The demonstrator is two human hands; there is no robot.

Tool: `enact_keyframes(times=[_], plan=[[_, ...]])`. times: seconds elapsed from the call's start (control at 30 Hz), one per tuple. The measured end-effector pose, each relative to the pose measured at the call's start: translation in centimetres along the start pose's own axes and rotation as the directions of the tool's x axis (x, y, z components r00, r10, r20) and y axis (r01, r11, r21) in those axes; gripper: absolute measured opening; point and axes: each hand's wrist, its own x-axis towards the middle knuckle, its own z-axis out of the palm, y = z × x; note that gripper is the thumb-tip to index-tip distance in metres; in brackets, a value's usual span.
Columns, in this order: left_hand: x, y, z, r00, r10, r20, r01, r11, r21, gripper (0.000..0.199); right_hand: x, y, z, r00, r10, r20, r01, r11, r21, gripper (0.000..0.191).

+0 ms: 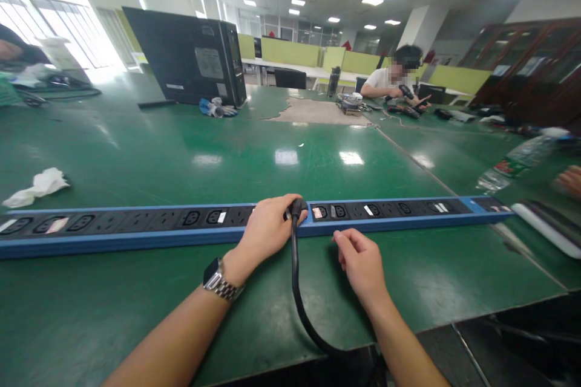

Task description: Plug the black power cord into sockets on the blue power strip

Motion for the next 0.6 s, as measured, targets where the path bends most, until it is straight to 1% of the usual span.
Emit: enact_keyframes(times=[0.1, 0.17, 0.23, 0.27, 0.33, 0.4, 0.43, 0.5, 0.53, 0.57, 0.6], plan=[[0.0, -0.2, 0.3, 0.999, 0.048, -0.018, -0.047, 0.998, 0.038, 0.028, -0.4, 0.2, 0.0, 1.0, -0.002, 0.011, 0.002, 1.0, -0.009, 0.038], [-0.2, -0.2, 0.4, 0.996, 0.087, -0.012, -0.086, 0.994, 0.073, 0.032, -0.3, -0.6, 0.3, 1.0, 0.01, 0.011, -0.01, 1.0, 0.02, 0.039], [-0.4, -0.1, 0.5, 0.991, 0.133, 0.025, -0.135, 0.984, 0.118, 0.036, 0.1, -1.8, 0.9, 1.0, 0.002, 0.013, -0.002, 1.0, 0.031, 0.038], [-0.6, 0.0, 0.5, 0.988, 0.15, 0.045, -0.154, 0.978, 0.139, 0.04, 0.4, -2.6, 1.4, 1.0, -0.016, 0.017, 0.016, 1.0, 0.009, 0.039], [-0.8, 0.2, 0.4, 0.985, 0.155, 0.079, -0.167, 0.968, 0.185, 0.049, 1.2, -4.0, 2.6, 0.997, -0.069, 0.022, 0.071, 0.993, -0.097, 0.043], [-1.0, 0.3, 0.4, 0.988, 0.133, 0.078, -0.148, 0.956, 0.252, 0.059, 2.0, -5.2, 3.8, 0.992, -0.108, 0.06, 0.118, 0.973, -0.198, 0.049], [-1.2, 0.3, 0.4, 0.992, 0.111, 0.062, -0.124, 0.948, 0.293, 0.062, 2.3, -5.8, 4.2, 0.99, -0.106, 0.095, 0.123, 0.973, -0.197, 0.048], [-1.4, 0.1, 0.6, 0.998, 0.067, 0.016, -0.069, 0.928, 0.367, 0.065, 2.8, -6.9, 4.2, 0.983, -0.08, 0.167, 0.096, 0.991, -0.09, 0.044], [-1.4, 0.0, 0.7, 0.998, 0.055, 0.001, -0.051, 0.919, 0.391, 0.065, 3.0, -7.5, 3.6, 0.981, -0.073, 0.178, 0.076, 0.997, -0.011, 0.044], [-1.5, -0.1, 0.8, 0.999, 0.052, -0.002, -0.047, 0.913, 0.406, 0.065, 3.2, -8.0, 2.7, 0.985, -0.077, 0.153, 0.068, 0.996, 0.064, 0.046], [-1.5, -0.2, 0.9, 0.998, 0.058, 0.005, -0.055, 0.908, 0.415, 0.066, 3.4, -8.5, 1.4, 0.992, -0.088, 0.092, 0.077, 0.99, 0.115, 0.049]])
